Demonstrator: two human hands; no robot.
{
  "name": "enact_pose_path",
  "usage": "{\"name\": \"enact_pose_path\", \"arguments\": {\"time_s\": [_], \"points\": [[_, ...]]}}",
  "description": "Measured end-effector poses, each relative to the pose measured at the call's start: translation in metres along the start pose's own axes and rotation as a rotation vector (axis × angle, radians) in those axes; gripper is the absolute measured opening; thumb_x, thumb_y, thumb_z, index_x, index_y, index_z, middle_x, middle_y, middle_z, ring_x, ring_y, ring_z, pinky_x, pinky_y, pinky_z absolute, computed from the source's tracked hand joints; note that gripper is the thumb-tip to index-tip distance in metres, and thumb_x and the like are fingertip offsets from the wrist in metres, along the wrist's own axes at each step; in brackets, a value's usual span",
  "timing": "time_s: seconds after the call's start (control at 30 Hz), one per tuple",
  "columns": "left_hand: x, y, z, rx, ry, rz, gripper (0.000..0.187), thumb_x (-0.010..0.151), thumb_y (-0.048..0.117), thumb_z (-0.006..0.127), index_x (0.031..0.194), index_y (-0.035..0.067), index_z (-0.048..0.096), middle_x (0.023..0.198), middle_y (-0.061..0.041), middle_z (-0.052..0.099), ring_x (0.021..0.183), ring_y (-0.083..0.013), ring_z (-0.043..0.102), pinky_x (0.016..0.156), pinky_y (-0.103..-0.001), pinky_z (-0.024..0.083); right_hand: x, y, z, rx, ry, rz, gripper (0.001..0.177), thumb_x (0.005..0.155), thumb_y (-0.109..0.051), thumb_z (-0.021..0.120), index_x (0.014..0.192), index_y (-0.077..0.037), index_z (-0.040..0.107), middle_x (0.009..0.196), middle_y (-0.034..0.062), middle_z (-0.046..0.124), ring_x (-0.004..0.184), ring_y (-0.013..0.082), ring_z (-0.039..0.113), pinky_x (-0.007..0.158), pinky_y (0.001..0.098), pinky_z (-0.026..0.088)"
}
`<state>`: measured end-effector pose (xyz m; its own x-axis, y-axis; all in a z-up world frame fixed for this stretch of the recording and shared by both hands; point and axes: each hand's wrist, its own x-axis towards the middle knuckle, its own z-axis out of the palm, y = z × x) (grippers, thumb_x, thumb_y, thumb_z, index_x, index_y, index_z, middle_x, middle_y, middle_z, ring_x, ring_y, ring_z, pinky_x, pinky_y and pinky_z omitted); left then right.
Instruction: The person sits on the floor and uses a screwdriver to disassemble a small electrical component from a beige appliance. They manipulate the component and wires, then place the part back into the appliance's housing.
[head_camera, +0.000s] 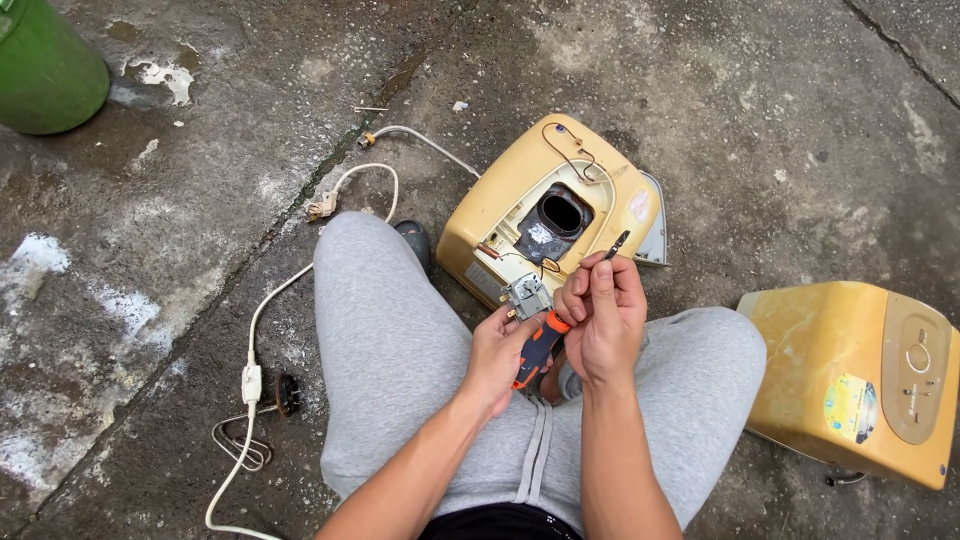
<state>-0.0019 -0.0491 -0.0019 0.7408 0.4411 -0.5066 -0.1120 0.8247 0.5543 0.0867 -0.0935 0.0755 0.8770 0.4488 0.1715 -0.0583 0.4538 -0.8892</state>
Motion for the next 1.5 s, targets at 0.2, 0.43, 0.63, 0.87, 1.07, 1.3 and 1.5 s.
{"name": "enact_pose_path", "arguments": {"time_s": [0.2,0.43,0.63,0.87,1.07,1.3,1.5], "points": [[0.001,0.001,0.002,-0.029,-0.016,0.008,0.019,0.090,0.007,0.076,0.099,-0.005,0.065,0.075,-0.020,0.072,0.049,-0.0290,0.069,0.044,-0.036,0.059,-0.001,-0.002,-0.003,-0.003,-0.009,-0.013,0.017,0.111,-0.013,0.045,0.108,0.002,0.052,0.070,0.0085,0.041,0.047,0.0101,0.037,0.044,0.0224,0.033],[0.007,0.000,-0.011,-0.028,-0.051,0.023,0.024,0.087,0.006,0.079,0.105,-0.003,0.066,0.082,-0.010,0.075,0.063,-0.0219,0.075,0.057,-0.032,0.065,-0.011,-0.026,-0.004,0.017,-0.075,-0.042,0.020,0.112,-0.016,0.039,0.108,0.001,0.049,0.071,0.0082,0.040,0.048,0.0101,0.036,0.046,0.0233,0.032],[-0.008,0.037,-0.006,-0.139,-0.149,0.040,0.023,0.092,0.003,0.072,0.110,-0.006,0.062,0.090,-0.016,0.074,0.083,-0.0358,0.078,0.078,-0.045,0.066,-0.003,-0.060,-0.046,-0.248,-0.133,-0.077,0.028,0.113,-0.020,0.039,0.108,0.004,0.054,0.068,0.0059,0.039,0.049,0.0062,0.028,0.044,0.0224,0.027],[-0.014,0.051,-0.005,-0.144,-0.211,0.010,0.026,0.092,0.005,0.071,0.113,-0.007,0.062,0.095,-0.020,0.075,0.087,-0.0350,0.077,0.080,-0.044,0.066,-0.010,-0.052,-0.031,-0.890,-0.382,-0.227,0.013,0.083,-0.002,0.083,0.095,-0.005,0.081,0.051,0.0031,0.049,0.041,0.0120,0.040,0.041,0.0239,0.035],[-0.011,0.045,-0.007,-0.100,-0.247,0.024,0.026,0.091,0.005,0.072,0.113,-0.006,0.063,0.101,-0.024,0.076,0.089,-0.0332,0.078,0.083,-0.045,0.065,-0.010,-0.044,-0.020,-0.957,-0.519,-0.322,0.018,0.082,-0.002,0.084,0.097,-0.011,0.083,0.051,0.0038,0.047,0.043,0.0171,0.045,0.045,0.0264,0.043],[-0.016,0.048,-0.003,-0.107,-0.269,0.052,0.028,0.091,0.004,0.073,0.115,-0.008,0.063,0.100,-0.025,0.075,0.091,-0.0334,0.077,0.084,-0.046,0.065,-0.005,-0.050,-0.020,-0.995,-0.609,-0.352,0.012,0.087,0.001,0.079,0.096,-0.007,0.081,0.056,0.0060,0.051,0.044,0.0202,0.050,0.047,0.0287,0.046],[-0.016,0.046,-0.002,-0.116,-0.270,0.086,0.029,0.090,0.002,0.075,0.114,-0.009,0.063,0.099,-0.026,0.075,0.091,-0.0340,0.076,0.083,-0.047,0.065,-0.002,-0.054,-0.020,-1.040,-0.657,-0.381,0.012,0.088,0.002,0.079,0.097,-0.007,0.081,0.056,0.0049,0.052,0.044,0.0201,0.051,0.047,0.0297,0.046]]}}
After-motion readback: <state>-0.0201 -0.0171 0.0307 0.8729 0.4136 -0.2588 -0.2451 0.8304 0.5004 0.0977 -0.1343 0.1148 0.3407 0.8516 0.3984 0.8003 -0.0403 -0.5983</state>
